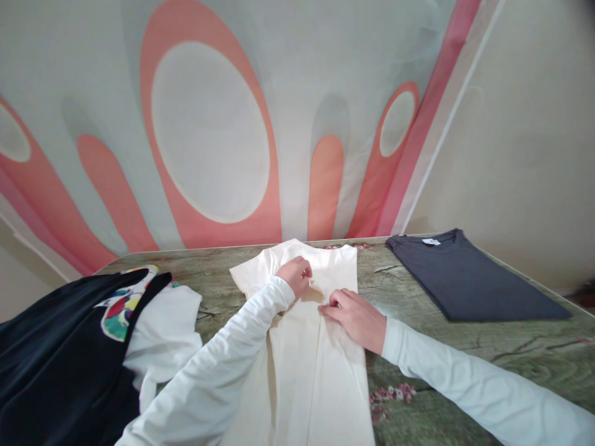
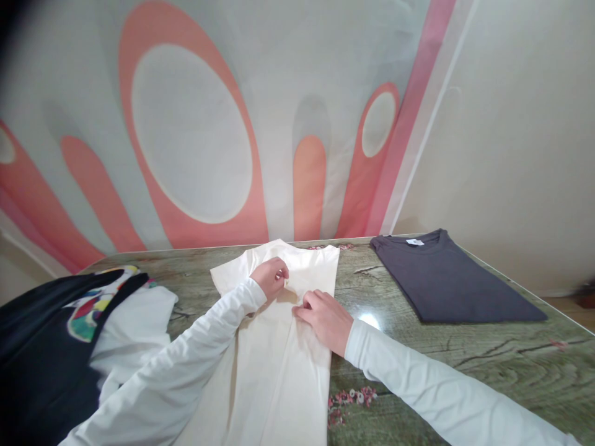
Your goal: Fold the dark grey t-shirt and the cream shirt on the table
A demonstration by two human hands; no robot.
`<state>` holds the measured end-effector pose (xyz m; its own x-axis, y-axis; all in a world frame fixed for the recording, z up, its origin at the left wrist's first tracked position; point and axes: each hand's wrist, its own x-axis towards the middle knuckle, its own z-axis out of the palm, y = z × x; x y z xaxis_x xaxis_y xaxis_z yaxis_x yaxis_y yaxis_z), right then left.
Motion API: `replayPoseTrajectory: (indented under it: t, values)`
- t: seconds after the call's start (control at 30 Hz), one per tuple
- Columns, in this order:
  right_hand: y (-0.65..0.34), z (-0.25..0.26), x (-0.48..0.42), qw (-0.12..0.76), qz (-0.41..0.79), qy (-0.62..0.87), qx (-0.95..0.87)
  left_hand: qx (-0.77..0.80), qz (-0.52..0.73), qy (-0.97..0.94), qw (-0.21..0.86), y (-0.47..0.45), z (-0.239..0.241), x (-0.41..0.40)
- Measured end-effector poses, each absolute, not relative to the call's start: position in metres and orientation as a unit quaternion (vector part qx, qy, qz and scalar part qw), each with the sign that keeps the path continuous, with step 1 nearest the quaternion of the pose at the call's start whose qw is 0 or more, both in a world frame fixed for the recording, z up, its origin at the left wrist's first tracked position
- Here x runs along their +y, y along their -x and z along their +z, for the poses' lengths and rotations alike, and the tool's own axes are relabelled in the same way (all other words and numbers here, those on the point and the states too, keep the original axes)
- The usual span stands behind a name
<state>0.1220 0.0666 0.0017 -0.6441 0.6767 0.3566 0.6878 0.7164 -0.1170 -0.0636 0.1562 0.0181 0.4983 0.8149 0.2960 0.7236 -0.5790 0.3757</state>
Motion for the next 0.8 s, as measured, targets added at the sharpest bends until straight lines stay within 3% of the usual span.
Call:
replayPoseTrajectory:
  t: [0.17, 0.3, 0.6, 0.8]
  values:
    - [-0.121, -0.001, 0.068, 0.196, 0.001, 0.394, -0.898, 0.477, 0.357, -0.763, 0.25, 0.061, -0.006, 0.167]
    - [-0.122, -0.004, 0.069, 0.208, 0.008, 0.392, -0.896, 0.484, 0.368, -0.724, 0.326, 0.056, -0.015, 0.17]
    - [-0.123, 0.003, 0.069, 0.173, -0.006, 0.363, -0.915, 0.391, 0.379, -0.813, 0.205, 0.056, -0.017, 0.17]
    - [-0.124, 0.005, 0.069, 0.14, -0.02, 0.363, -0.921, 0.44, 0.305, -0.838, 0.108, 0.054, -0.015, 0.167]
